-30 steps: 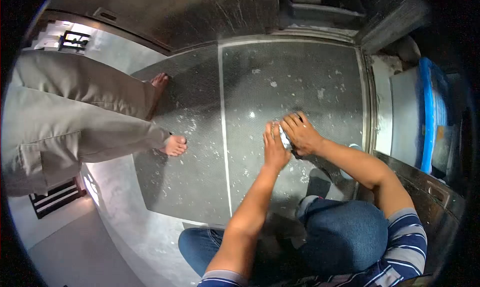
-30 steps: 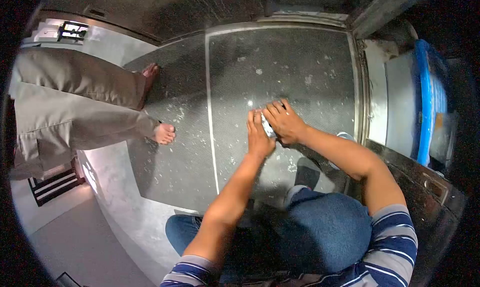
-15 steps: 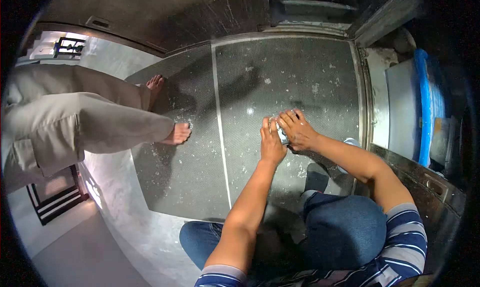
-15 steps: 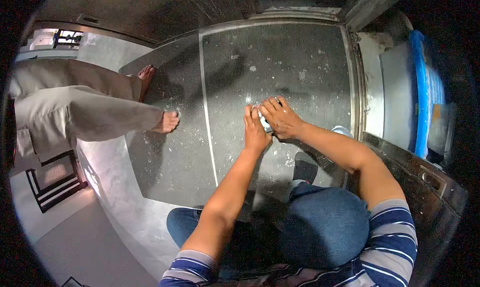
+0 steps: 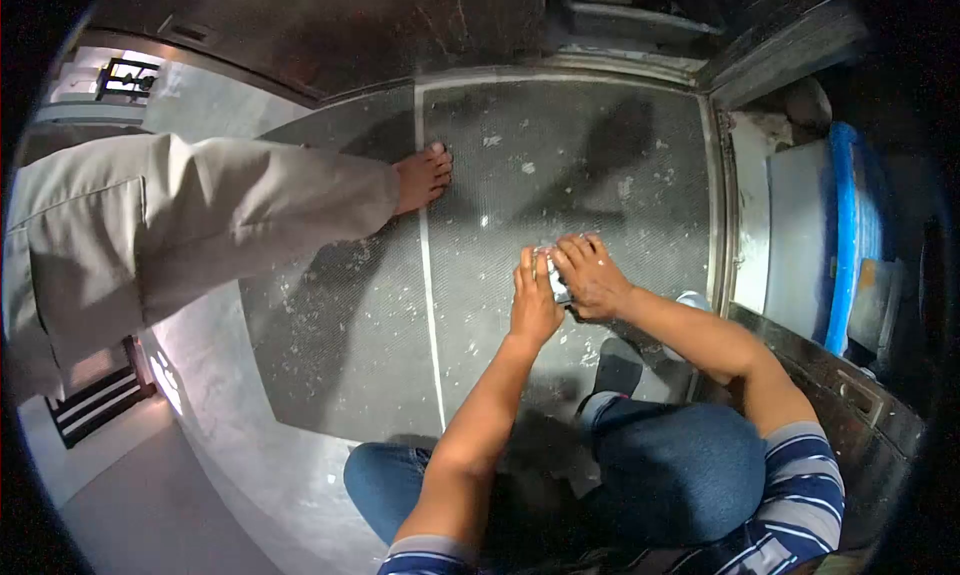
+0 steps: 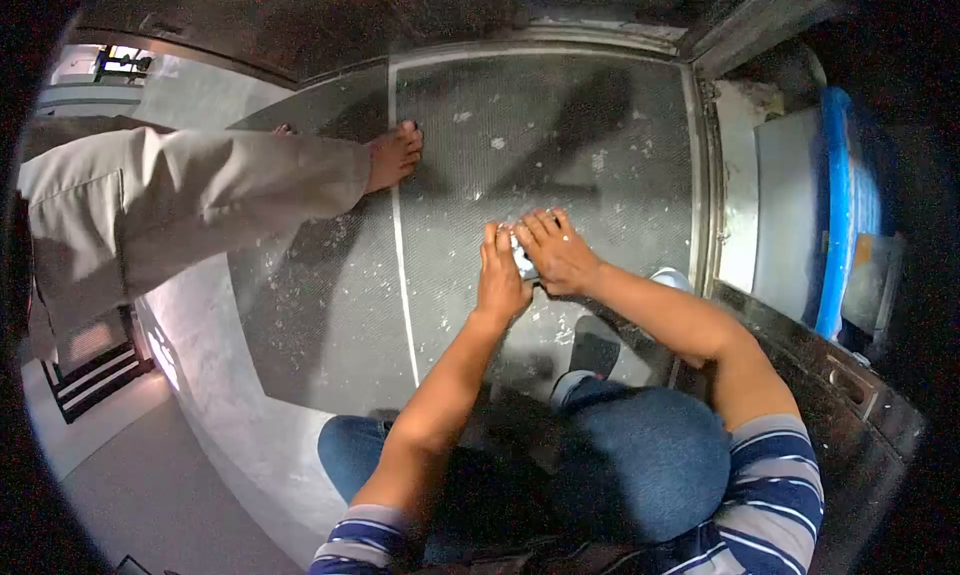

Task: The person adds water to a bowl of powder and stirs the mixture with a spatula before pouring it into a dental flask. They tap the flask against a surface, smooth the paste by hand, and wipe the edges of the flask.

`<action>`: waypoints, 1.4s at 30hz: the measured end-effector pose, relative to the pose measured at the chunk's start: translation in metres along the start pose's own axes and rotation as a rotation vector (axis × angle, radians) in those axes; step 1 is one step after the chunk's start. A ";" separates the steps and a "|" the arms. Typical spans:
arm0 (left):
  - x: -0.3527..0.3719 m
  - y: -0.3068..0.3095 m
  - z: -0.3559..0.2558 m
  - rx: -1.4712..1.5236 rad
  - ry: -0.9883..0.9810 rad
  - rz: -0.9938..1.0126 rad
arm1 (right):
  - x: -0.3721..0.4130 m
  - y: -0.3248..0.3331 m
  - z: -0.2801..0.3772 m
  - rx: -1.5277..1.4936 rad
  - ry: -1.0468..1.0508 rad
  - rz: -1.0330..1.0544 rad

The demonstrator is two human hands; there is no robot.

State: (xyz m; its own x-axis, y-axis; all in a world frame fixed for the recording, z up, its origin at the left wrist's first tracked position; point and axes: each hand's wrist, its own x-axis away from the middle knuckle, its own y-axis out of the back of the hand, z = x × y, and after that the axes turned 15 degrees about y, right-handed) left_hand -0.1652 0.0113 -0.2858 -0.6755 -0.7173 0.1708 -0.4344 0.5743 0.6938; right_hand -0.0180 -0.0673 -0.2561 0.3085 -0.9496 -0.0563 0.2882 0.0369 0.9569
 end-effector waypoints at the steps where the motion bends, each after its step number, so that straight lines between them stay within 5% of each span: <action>1: 0.005 -0.004 -0.001 0.008 -0.003 -0.001 | -0.001 0.004 -0.003 -0.083 -0.038 0.040; 4: 0.011 -0.008 0.013 -0.008 -0.117 -0.075 | 0.000 -0.007 -0.014 -0.073 -0.043 -0.024; 9: 0.002 0.000 -0.004 0.000 0.022 0.009 | 0.001 0.026 -0.003 -0.129 -0.025 -0.043; 11: 0.007 -0.007 0.005 -0.022 -0.213 -0.217 | -0.010 0.011 -0.021 -0.097 0.001 -0.062; 16: -0.002 -0.001 -0.001 -0.041 -0.003 -0.051 | 0.004 0.022 -0.004 -0.088 -0.013 -0.045; 18: -0.006 -0.003 0.001 0.031 -0.236 -0.163 | 0.006 0.015 -0.007 0.046 0.025 -0.205; 23: -0.018 -0.013 0.001 0.028 -0.034 -0.071 | 0.004 0.008 -0.019 -0.158 -0.075 0.001; 29: -0.012 -0.017 0.008 0.059 -0.188 -0.180 | 0.000 0.005 -0.020 -0.159 -0.035 -0.042; 37: -0.047 0.029 -0.019 0.091 0.010 0.092 | -0.026 0.024 -0.033 -0.289 -0.198 0.057; 39: -0.048 0.065 -0.047 -0.048 0.211 0.415 | -0.026 0.052 -0.028 -0.514 -0.284 0.110; 42: -0.042 0.052 -0.037 -0.044 0.256 0.423 | -0.024 0.040 -0.029 -0.617 -0.327 0.169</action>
State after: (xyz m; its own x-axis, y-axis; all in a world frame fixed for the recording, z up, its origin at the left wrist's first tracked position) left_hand -0.1374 0.0571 -0.2313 -0.6168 -0.5017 0.6065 -0.1240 0.8229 0.5546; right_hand 0.0124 -0.0343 -0.2249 0.1342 -0.9564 0.2593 0.7501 0.2691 0.6041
